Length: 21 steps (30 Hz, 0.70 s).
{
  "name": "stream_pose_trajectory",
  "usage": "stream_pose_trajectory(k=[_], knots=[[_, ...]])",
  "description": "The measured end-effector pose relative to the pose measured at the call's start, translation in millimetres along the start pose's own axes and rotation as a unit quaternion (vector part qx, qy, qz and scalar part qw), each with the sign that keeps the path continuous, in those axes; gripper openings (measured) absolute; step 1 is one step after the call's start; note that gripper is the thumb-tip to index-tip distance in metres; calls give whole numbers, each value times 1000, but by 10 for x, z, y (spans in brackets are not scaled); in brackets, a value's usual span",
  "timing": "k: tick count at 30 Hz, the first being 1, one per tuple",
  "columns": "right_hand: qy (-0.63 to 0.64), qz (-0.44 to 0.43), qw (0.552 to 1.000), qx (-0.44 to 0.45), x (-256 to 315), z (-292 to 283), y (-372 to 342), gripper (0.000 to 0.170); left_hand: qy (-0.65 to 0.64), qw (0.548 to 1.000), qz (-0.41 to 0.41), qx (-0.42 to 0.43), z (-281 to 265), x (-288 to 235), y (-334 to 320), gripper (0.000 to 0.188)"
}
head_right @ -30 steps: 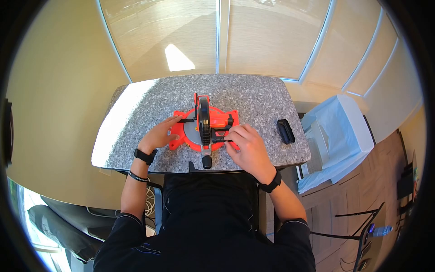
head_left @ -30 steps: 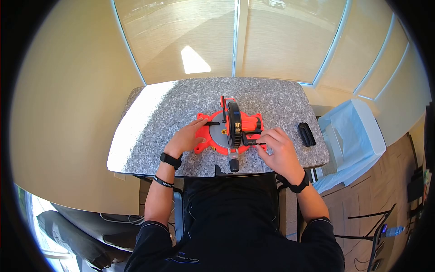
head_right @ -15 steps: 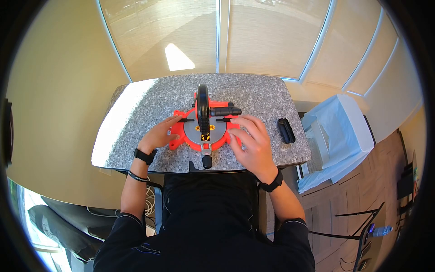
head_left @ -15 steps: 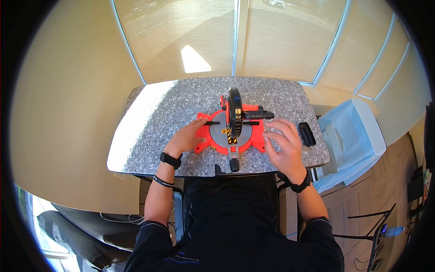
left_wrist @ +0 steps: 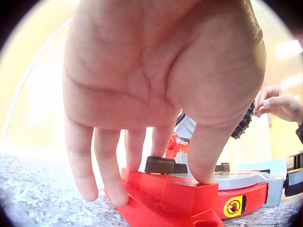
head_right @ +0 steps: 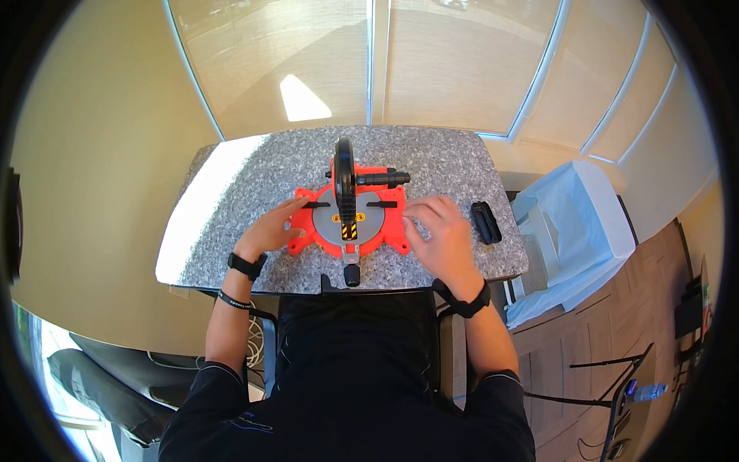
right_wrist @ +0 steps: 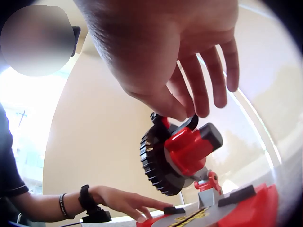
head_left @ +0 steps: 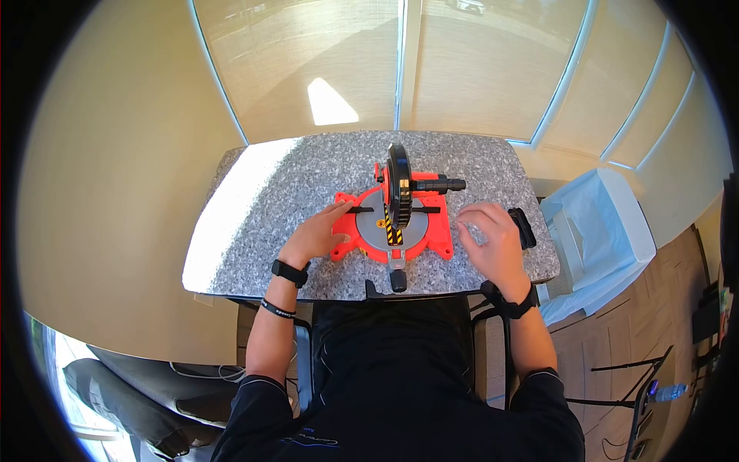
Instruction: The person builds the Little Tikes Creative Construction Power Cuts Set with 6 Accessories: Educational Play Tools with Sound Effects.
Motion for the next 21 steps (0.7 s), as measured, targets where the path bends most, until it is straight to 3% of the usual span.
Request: stream_pose_trajectory(k=[5,11,16,21], knots=[[-53,71,995,43,-394,-77,-39,13,-14,1000,12,-1,-14,-18,-3,78],[-100,140,978,121,-999,-201,-252,25,-7,1000,14,2,-4,7,-5,78],[-133,243,948,155,-1657,-265,-571,39,-15,1000,20,6,29,44,-14,78],[-175,292,917,207,-2094,-315,-780,43,-21,1000,22,9,46,79,0,79]])
Point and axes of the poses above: each hand's wrist, its own y-axis towards the middle knuckle, its own z-axis out of the palm, x = y × z, the point moved 7 cm from there along y, towards the middle knuckle, and after that the axes turned 2 degrees about -y, right-handed, at the moved point
